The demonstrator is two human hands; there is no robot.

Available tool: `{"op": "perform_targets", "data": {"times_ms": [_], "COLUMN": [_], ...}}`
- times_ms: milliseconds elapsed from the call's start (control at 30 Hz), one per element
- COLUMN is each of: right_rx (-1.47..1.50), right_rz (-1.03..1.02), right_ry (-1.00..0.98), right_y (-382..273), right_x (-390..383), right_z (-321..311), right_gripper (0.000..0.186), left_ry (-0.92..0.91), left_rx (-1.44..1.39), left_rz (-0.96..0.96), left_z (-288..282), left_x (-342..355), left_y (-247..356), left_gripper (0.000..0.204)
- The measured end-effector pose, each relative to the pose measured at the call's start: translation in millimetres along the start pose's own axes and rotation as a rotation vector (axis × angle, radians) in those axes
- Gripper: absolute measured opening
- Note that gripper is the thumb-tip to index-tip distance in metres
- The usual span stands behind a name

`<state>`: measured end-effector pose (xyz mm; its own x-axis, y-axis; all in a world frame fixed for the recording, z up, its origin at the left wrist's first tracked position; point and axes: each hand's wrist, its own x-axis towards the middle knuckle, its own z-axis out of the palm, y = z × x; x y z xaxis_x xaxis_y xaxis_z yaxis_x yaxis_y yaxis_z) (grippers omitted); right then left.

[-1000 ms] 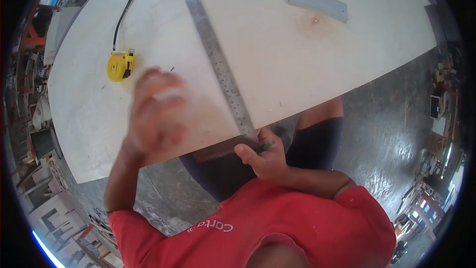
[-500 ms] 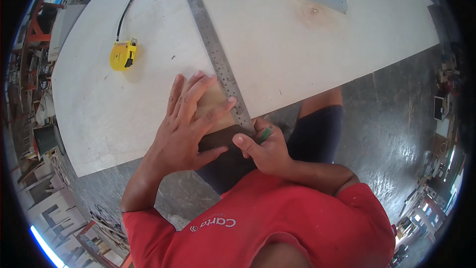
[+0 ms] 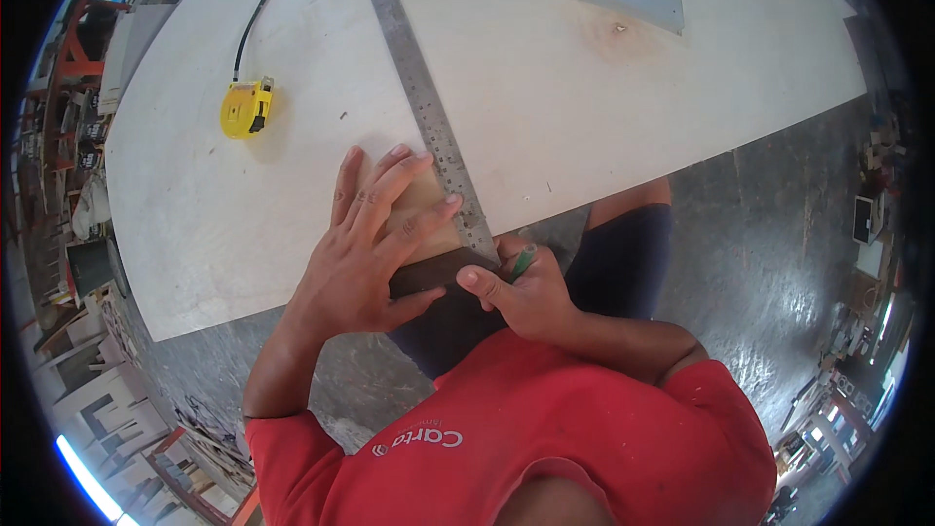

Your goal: The person measures a large wooden board using a tape measure and then uses a square and a ruler to mark lines around a small metal plate with a pencil.

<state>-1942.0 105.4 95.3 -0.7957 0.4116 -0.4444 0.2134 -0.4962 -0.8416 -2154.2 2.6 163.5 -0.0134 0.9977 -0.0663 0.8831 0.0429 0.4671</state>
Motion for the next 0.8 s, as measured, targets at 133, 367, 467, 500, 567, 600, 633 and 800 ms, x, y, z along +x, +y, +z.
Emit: {"op": "perform_targets", "data": {"times_ms": [133,367,467,500,567,600,633,800], "right_rx": [-0.011,-0.015,-0.143,-0.210,-0.284,-0.351,-0.416,-0.235], "right_rz": [0.010,0.011,-0.040,-0.050,-0.060,-0.083,-0.105,-0.579], "right_ry": [-0.027,-0.039,-0.068,-0.141,-0.216,-0.266,-0.319,-0.123], "right_y": [4.9,-0.1,-6.6,-14.8,-22.7,-24.7,-27.4,-69.9], "right_x": [1.7,2.4,3.4,2.8,-1.3,-5.0,-8.1,-22.1], "right_z": [-3.7,-6.4,-16.1,-21.4,-36.1,-47.0,-55.5,-75.8], "right_gripper": [0.046,0.047,0.049,0.048,0.048,0.046,0.044,0.040], "left_ry": [0.006,0.011,0.016,0.016,0.024,0.014,0.004,-0.020], "left_rx": [-0.001,0.006,0.012,0.007,0.001,-0.008,-0.015,-0.026], "left_rz": [0.006,0.007,0.014,0.016,0.016,0.013,0.008,0.000], "left_z": [-0.2,0.8,0.6,1.1,2.1,2.6,2.6,0.6], "left_x": [0.2,0.7,0.5,-0.8,-2.3,-1.7,-1.5,0.5], "left_y": [0.1,0.0,-0.5,-1.3,-2.3,-2.2,-1.8,-0.5], "left_gripper": [0.090,0.088,0.088,0.088,0.088,0.088,0.089,0.089]}}
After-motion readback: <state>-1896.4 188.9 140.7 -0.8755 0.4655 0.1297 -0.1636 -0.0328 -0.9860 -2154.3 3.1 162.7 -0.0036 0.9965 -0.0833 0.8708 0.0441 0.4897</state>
